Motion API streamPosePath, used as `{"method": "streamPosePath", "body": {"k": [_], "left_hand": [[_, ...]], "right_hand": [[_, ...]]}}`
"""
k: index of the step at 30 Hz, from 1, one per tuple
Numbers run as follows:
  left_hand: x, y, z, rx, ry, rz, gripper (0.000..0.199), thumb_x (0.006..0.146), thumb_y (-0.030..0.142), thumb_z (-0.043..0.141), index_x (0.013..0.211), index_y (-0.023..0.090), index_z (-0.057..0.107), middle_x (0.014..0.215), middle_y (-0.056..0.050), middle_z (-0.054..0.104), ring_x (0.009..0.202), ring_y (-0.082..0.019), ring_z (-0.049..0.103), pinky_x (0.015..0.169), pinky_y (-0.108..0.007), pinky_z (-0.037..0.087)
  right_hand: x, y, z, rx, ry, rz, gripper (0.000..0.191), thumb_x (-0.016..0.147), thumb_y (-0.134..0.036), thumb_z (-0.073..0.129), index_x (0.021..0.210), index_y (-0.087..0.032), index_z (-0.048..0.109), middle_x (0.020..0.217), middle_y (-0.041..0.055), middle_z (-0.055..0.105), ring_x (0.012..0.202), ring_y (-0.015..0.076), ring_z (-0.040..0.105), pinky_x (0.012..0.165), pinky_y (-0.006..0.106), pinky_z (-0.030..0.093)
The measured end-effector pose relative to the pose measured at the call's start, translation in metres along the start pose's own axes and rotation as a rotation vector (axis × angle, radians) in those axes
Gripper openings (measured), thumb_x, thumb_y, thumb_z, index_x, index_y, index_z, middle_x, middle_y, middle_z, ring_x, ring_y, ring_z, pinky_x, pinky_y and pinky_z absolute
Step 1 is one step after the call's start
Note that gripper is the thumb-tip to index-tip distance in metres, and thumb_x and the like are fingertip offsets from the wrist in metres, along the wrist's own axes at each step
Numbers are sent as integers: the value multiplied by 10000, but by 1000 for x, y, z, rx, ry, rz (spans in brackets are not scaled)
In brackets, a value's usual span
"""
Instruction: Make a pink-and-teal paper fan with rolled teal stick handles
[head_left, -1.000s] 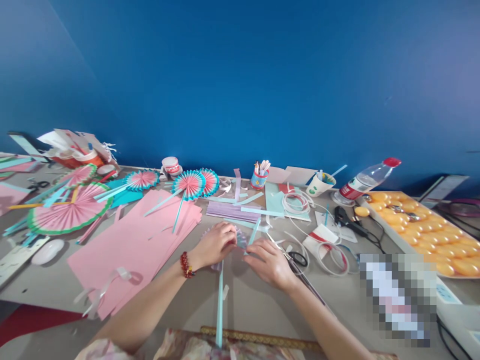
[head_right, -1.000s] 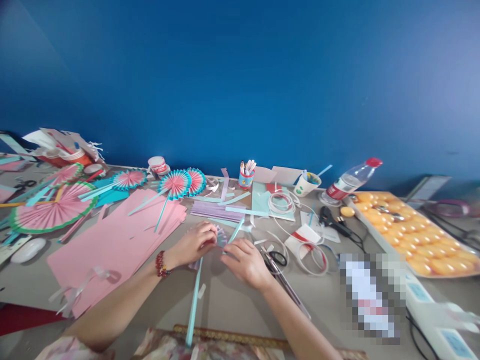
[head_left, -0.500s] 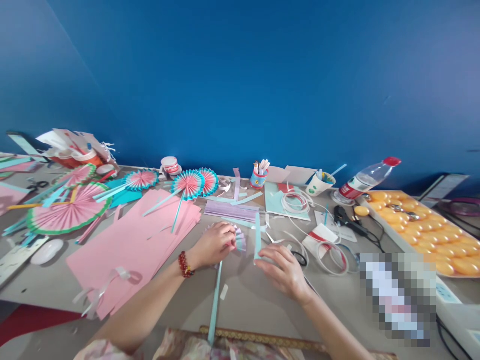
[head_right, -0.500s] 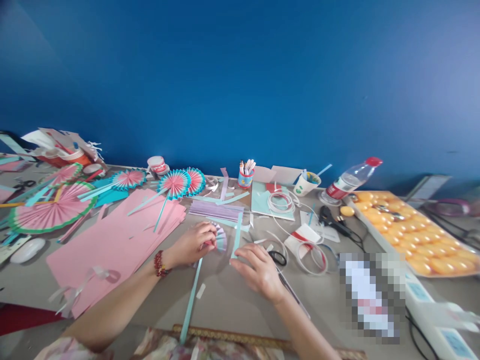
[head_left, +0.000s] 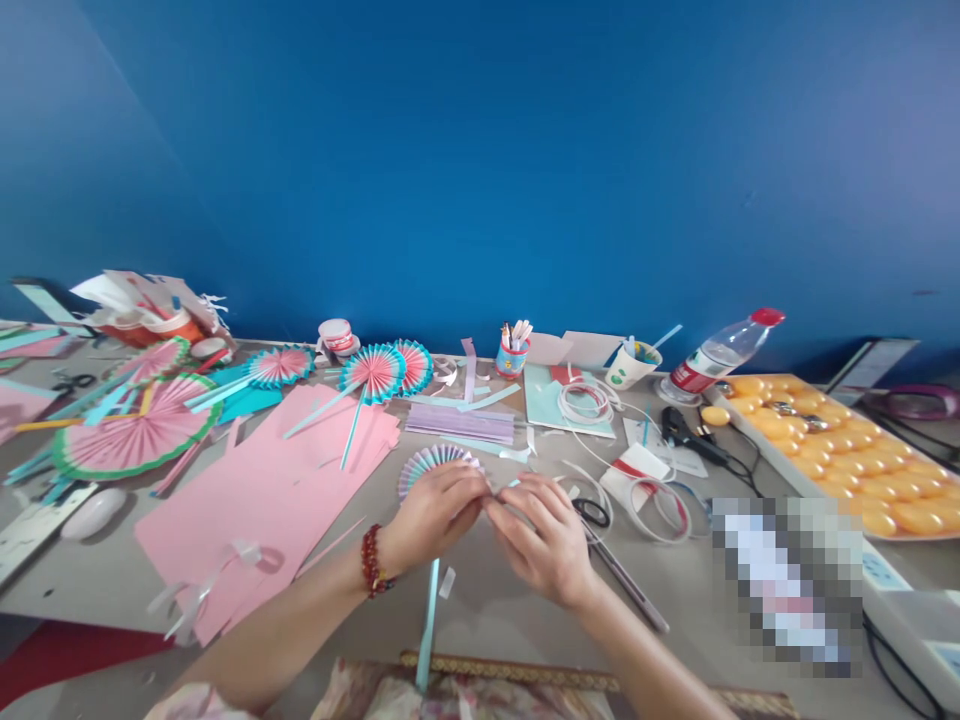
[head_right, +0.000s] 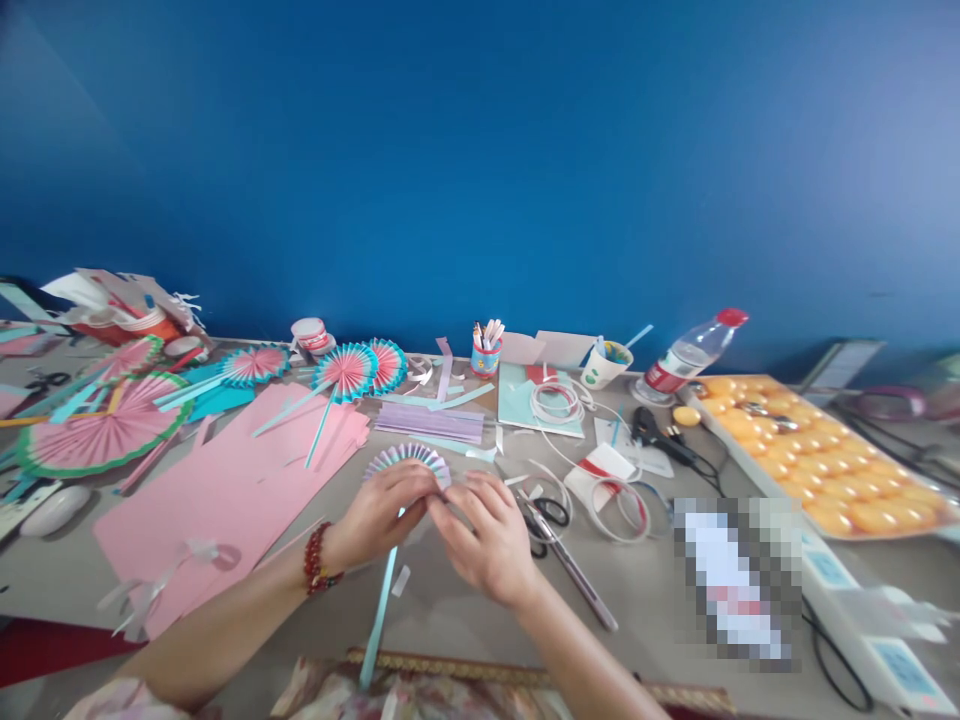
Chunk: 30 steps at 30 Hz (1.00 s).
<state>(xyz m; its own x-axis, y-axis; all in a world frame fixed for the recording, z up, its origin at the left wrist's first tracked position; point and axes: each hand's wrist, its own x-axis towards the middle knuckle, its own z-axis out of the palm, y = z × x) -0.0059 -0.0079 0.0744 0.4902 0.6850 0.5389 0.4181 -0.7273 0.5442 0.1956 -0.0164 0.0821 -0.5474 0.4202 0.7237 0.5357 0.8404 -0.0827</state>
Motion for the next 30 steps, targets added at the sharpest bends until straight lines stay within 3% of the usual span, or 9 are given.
{"method": "streamPosePath", "body": {"k": [3, 5, 8, 11, 16, 20, 24, 27, 30], "left_hand": [[0, 2, -4, -97, 98, -82, 173, 919, 116, 448, 984, 208, 580, 954, -66, 683, 937, -186, 632, 853, -328, 507], [0, 3, -6, -172, 141, -174, 179, 924, 137, 452, 995, 208, 600, 965, -60, 688, 923, -177, 638, 823, -305, 511], [1, 4, -8, -331, 133, -318, 165, 949, 232, 477, 994, 197, 632, 944, -52, 685, 831, -160, 645, 740, -271, 520], [2, 5, -7, -507, 106, -412, 207, 954, 340, 517, 961, 177, 644, 904, -54, 667, 771, -155, 636, 693, -263, 525], [3, 5, -8, -716, 21, -460, 287, 910, 416, 590, 1026, 159, 643, 928, -71, 659, 831, -177, 644, 754, -292, 538], [8, 0, -12, -510, 21, -420, 258, 927, 406, 579, 914, 167, 679, 921, -70, 686, 854, -182, 647, 751, -279, 530], [11, -4, -14, -287, 41, -340, 306, 965, 370, 532, 800, 179, 707, 940, -77, 725, 950, -208, 667, 849, -313, 524], [5, -7, -12, -167, 2, -306, 245, 971, 360, 526, 1014, 208, 714, 1070, -74, 725, 1017, -212, 670, 910, -332, 523], [-10, -13, -15, -70, -43, -309, 469, 972, 372, 520, 1416, 231, 461, 1204, -94, 683, 1029, -213, 673, 888, -354, 548]], "right_hand": [[2, 2, -2, 106, 22, 55, 531, 886, -126, 550, 1401, -245, 499, 1032, 80, 687, 957, 225, 631, 945, 436, 485], [5, 5, -6, 161, 46, 162, 554, 919, -135, 512, 1452, -266, 428, 1086, 88, 681, 987, 228, 638, 928, 426, 496], [10, 8, -11, 252, -29, 320, 345, 963, -199, 487, 1292, -266, 567, 1075, 75, 703, 1009, 224, 653, 874, 357, 515], [11, 10, -12, 335, -133, 416, 165, 973, -269, 506, 1053, -251, 649, 954, 39, 726, 884, 192, 684, 764, 274, 515], [9, 8, -12, 329, -202, 526, 181, 972, -312, 511, 874, -231, 639, 790, 14, 700, 695, 160, 652, 625, 239, 458], [7, 7, -8, 327, -288, 565, 211, 955, -332, 524, 793, -232, 615, 683, -11, 652, 620, 149, 604, 588, 239, 420], [7, 10, -4, 371, -360, 656, 178, 916, -310, 550, 772, -230, 617, 709, -14, 672, 614, 141, 598, 583, 231, 421], [9, 16, -2, 457, -399, 728, 183, 893, -311, 571, 746, -224, 637, 704, -17, 690, 600, 136, 597, 564, 225, 417], [6, 22, 1, 515, -431, 802, 207, 868, -331, 601, 706, -215, 656, 654, -25, 691, 583, 133, 590, 563, 225, 409]]}}
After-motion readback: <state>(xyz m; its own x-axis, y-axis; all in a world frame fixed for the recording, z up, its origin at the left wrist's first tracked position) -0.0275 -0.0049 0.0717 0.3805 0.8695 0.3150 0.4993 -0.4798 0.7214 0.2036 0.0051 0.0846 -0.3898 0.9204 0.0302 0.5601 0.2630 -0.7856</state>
